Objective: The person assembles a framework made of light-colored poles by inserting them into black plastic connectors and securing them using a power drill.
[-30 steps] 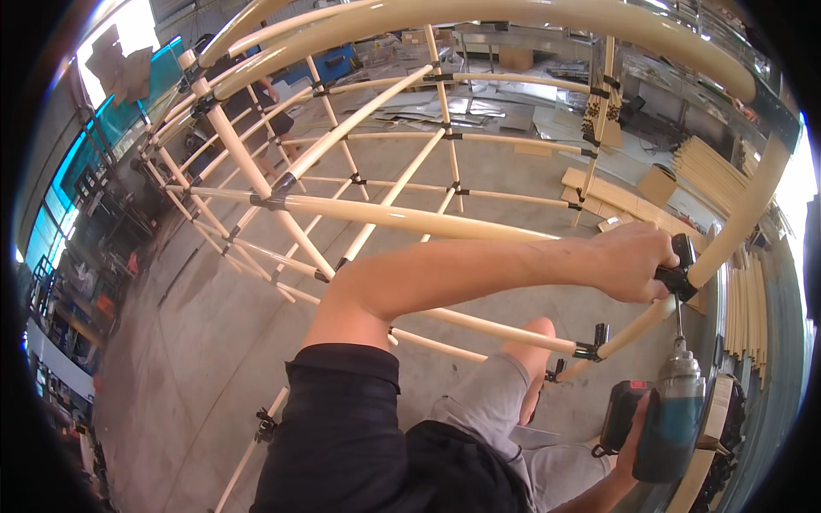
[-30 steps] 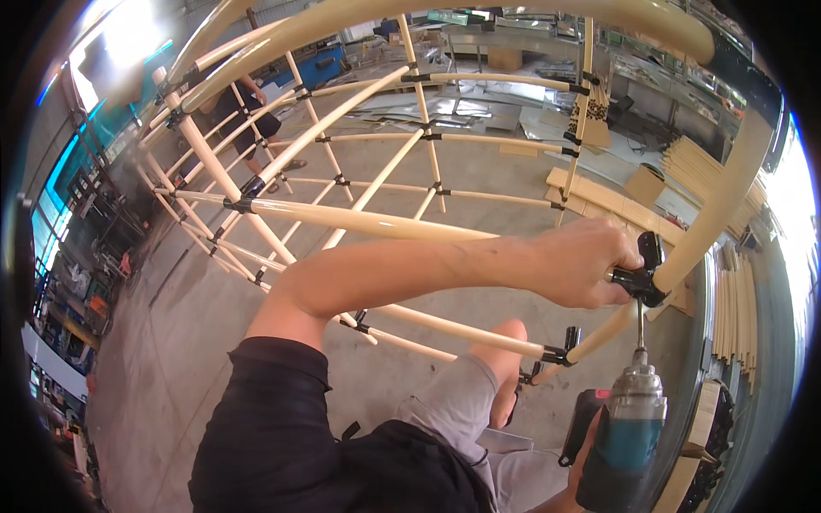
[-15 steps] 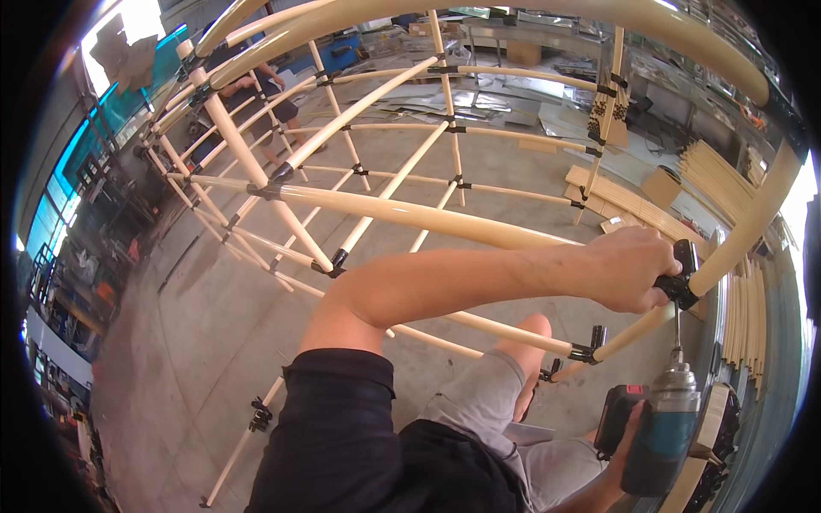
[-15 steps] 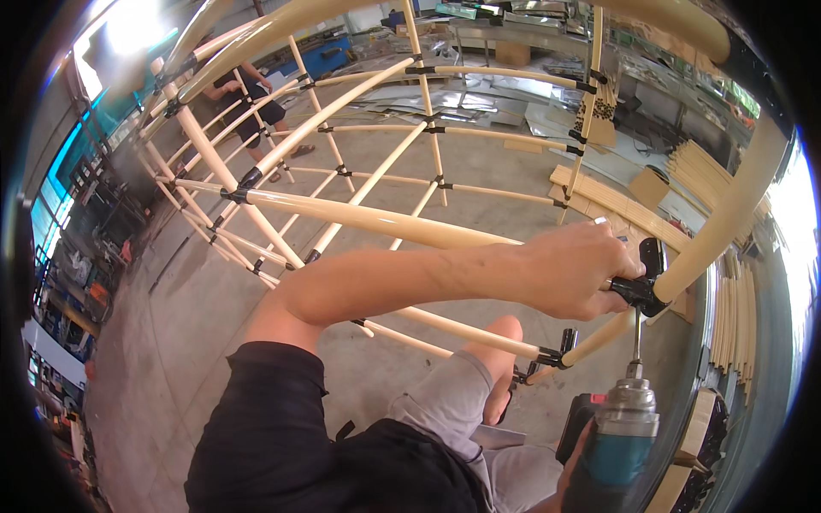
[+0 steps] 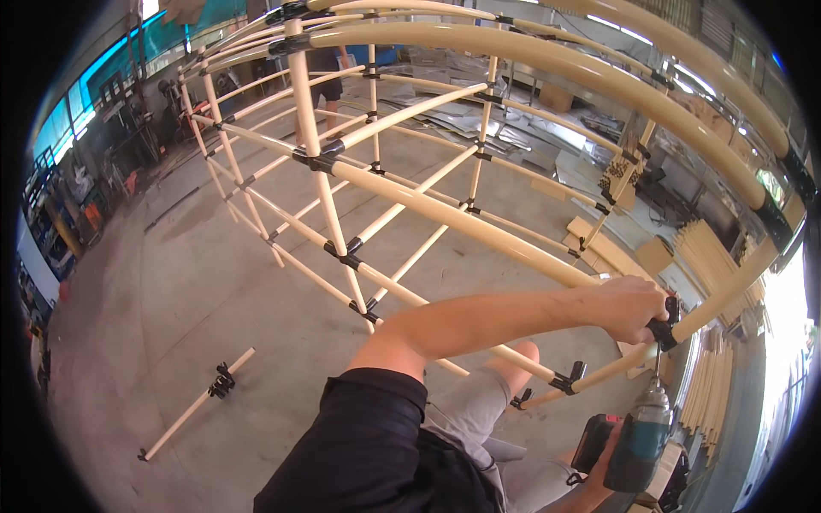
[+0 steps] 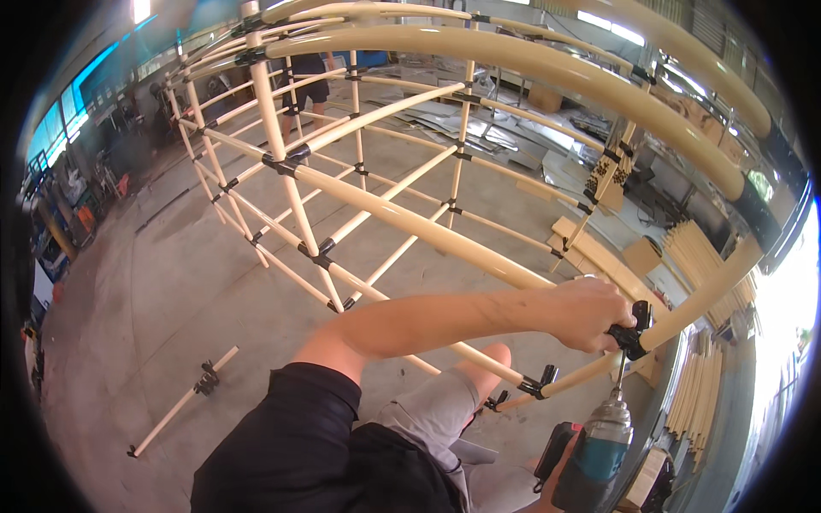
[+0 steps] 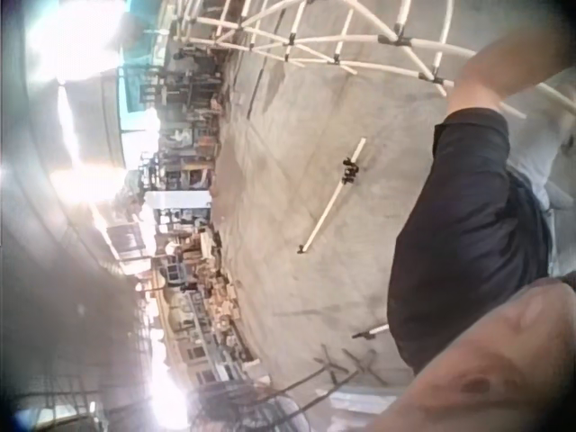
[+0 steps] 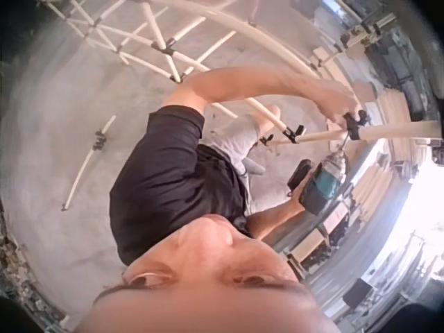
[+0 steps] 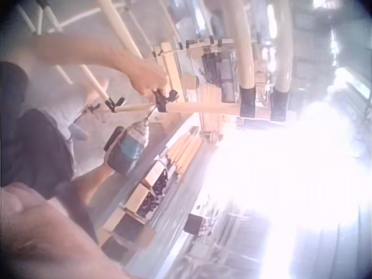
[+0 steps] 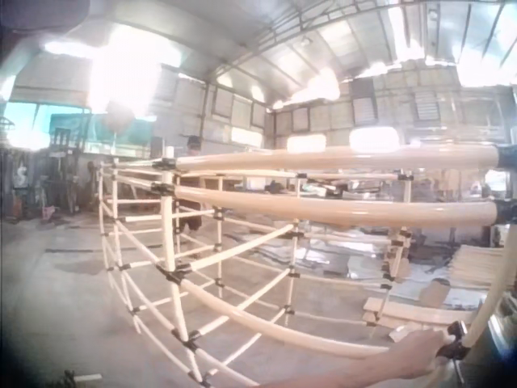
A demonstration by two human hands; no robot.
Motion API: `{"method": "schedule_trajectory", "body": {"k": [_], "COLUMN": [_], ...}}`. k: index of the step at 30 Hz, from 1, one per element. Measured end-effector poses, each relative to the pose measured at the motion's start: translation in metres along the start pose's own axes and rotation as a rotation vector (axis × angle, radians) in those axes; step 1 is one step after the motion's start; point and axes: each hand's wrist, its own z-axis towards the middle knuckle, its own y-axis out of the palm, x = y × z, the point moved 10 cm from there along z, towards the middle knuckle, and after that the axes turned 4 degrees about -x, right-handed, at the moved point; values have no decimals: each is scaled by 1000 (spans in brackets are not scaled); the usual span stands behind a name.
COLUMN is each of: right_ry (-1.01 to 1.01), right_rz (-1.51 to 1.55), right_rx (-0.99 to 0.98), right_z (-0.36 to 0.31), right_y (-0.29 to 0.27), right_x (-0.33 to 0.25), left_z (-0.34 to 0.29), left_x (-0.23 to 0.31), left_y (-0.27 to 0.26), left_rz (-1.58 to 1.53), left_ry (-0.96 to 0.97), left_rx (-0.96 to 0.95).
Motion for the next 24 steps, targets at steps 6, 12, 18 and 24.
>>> {"method": "schedule_trajectory", "body": {"k": [6, 12, 18, 24], "right_ry": [-15, 27, 57, 108], "right_rz": [-85, -161, -25, 186], "right_rx": [-107, -105, -3, 83], "right_z": [5, -1, -25, -65], "right_y": [-4, -1, -8, -15], "right_x": [-9, -22, 7, 51], "left_z": [-5, -5, 1, -11], "left_x": [3, 1, 7, 9], "left_y": [-2, -1, -4, 9], "left_rz": [21, -7, 136, 426], "left_ry": [53, 67, 36, 52], "left_rx": [-24, -5, 5, 216]}}
